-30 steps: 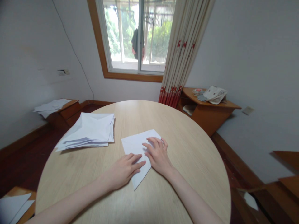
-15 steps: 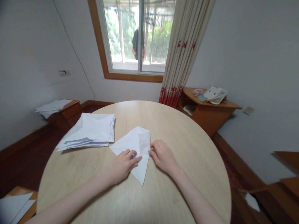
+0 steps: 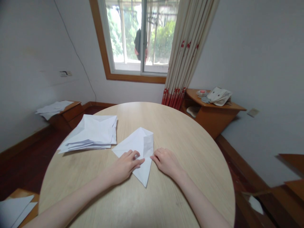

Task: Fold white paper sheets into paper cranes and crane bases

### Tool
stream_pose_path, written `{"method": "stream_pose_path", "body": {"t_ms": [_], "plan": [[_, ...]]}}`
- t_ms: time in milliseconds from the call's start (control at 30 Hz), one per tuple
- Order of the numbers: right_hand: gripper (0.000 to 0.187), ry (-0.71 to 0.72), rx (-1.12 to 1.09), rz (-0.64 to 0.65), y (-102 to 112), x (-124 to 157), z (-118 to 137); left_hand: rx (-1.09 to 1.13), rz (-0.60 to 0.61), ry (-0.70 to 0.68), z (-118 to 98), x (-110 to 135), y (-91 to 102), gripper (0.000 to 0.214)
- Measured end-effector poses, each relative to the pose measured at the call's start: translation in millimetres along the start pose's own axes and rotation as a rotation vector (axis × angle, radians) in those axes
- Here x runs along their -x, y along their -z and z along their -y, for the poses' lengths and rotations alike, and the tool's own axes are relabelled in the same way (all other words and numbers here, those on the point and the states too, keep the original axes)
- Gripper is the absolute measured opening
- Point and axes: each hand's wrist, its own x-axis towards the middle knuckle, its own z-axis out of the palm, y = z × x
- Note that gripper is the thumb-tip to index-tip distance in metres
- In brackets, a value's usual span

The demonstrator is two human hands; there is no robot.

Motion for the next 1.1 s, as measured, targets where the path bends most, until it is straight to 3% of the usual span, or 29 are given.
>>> {"method": "stream_pose_path", "body": {"t_ms": [200, 367, 667, 1100], "plan": [[0.028, -0.02, 0.015, 0.006, -2, 0, -2, 0.007, 0.014, 0.005, 1, 1, 0.6, 0.032], [0.024, 0.01, 0.079, -0.021, -6, 1, -1, 0.102, -0.034, 0.003, 3, 3, -4.2, 0.032], [0.023, 0.109, 0.214, -0.001, -6, 2, 2, 0.137, -0.013, 0.026, 6, 4, -6.6, 0.035], [0.023, 0.09, 0.034, 0.148, 7, 8, 15, 0.148, -0.003, 0.031, 4, 5, -5.8, 0.035]]}}
